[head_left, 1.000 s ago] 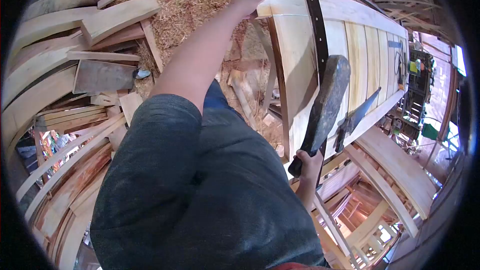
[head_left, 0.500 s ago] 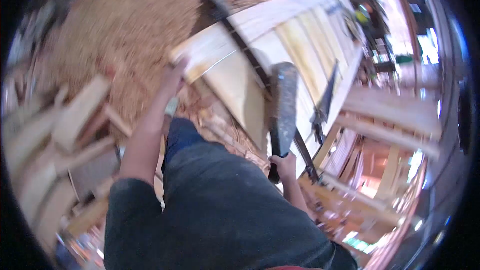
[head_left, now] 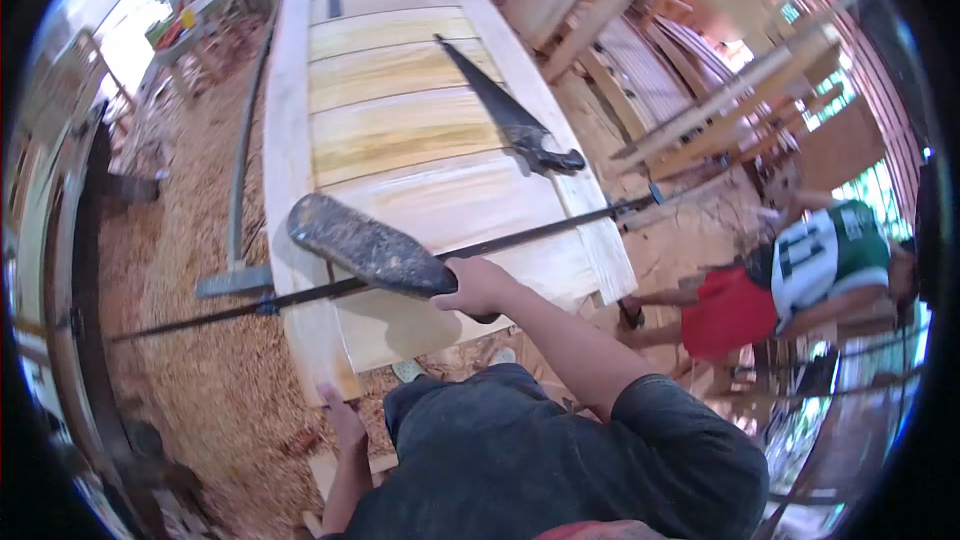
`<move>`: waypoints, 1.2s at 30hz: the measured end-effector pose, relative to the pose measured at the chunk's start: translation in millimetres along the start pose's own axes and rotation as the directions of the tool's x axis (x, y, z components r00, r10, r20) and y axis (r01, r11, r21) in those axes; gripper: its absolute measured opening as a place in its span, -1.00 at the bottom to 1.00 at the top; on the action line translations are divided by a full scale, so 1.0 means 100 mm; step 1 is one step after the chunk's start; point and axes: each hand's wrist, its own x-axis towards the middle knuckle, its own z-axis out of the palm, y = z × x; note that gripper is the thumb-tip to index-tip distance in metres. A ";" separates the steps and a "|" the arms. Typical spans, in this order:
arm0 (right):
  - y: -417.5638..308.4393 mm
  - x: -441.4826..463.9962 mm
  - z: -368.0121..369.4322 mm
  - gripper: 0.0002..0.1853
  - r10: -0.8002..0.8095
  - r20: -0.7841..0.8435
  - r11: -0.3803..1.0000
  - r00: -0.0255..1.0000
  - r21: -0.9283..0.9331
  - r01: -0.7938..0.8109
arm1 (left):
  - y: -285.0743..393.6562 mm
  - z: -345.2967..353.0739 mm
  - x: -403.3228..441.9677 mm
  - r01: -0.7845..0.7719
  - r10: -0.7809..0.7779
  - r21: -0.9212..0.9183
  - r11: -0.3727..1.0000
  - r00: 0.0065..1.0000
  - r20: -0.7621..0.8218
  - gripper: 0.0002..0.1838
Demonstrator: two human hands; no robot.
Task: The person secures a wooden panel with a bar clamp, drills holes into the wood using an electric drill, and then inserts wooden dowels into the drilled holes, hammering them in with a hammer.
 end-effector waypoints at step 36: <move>4.28 -2.59 -0.40 -0.65 0.384 -0.523 0.842 0.761 0.537 -0.056 | 0.27 0.74 -0.17 0.126 -0.154 -0.100 0.987 0.920 -0.360 -0.12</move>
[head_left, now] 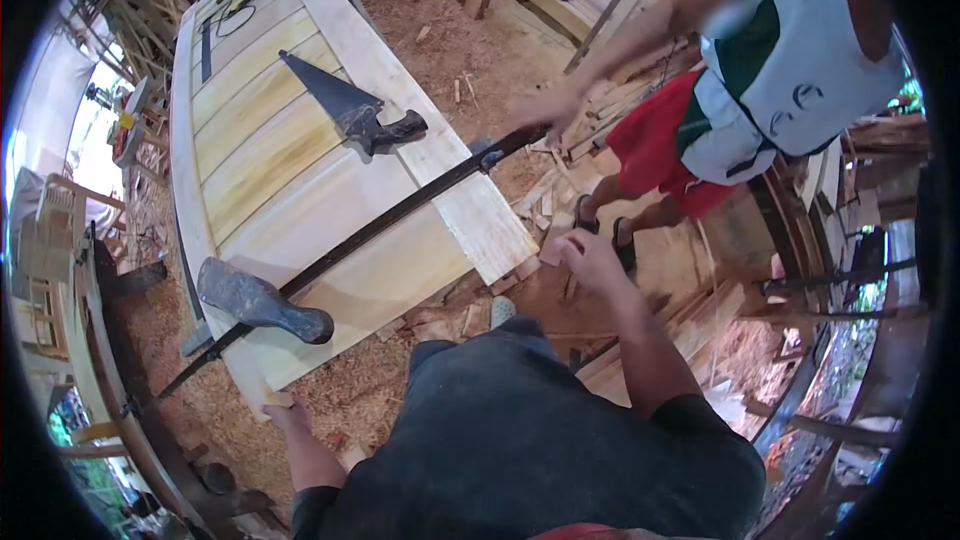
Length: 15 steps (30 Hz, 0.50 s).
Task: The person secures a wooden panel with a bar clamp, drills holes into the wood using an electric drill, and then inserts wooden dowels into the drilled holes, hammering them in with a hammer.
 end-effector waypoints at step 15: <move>0.20 -0.33 0.54 -0.61 0.229 -0.270 0.973 0.935 0.082 -0.215 | 0.50 0.11 0.24 -0.140 0.862 0.892 0.429 0.358 -0.358 -0.23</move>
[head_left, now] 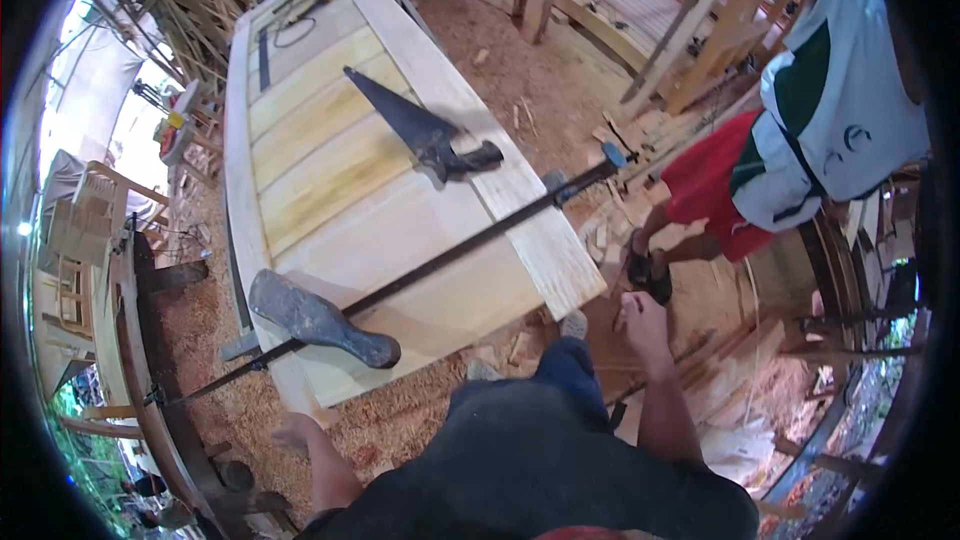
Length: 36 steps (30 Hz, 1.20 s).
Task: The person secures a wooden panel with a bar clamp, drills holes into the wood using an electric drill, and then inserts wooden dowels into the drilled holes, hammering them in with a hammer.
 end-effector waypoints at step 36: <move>0.50 3.97 0.58 -0.30 -0.494 0.281 0.571 0.823 0.819 0.063 | 4.68 -1.62 -4.90 -0.538 0.790 -0.774 -0.333 -0.607 0.082 -0.67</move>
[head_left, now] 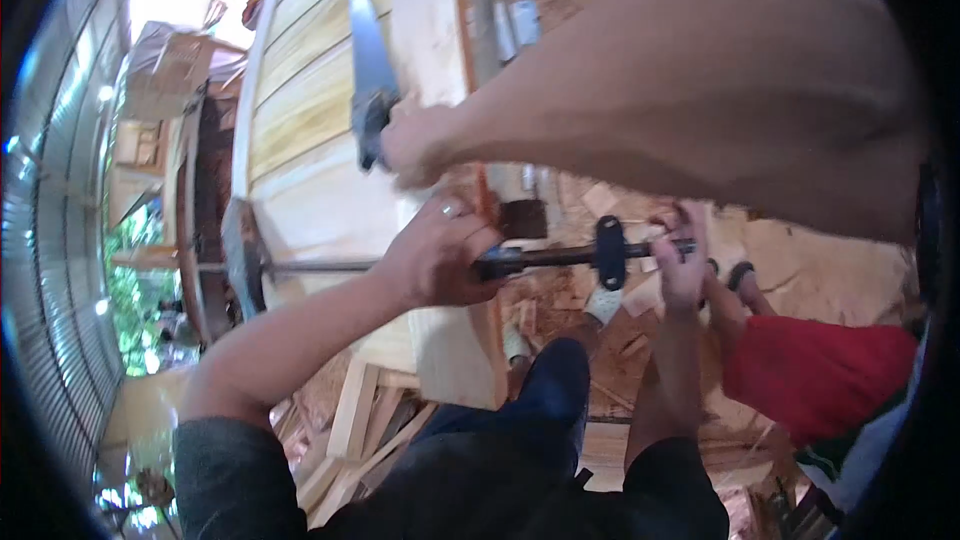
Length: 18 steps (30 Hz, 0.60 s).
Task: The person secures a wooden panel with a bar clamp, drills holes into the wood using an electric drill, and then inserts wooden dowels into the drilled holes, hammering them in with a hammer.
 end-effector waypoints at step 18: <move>0.47 0.91 0.03 -0.50 -0.903 0.078 0.419 0.423 -0.065 0.906 | 0.13 0.09 -0.08 0.102 -0.117 0.207 0.973 0.991 0.061 -0.57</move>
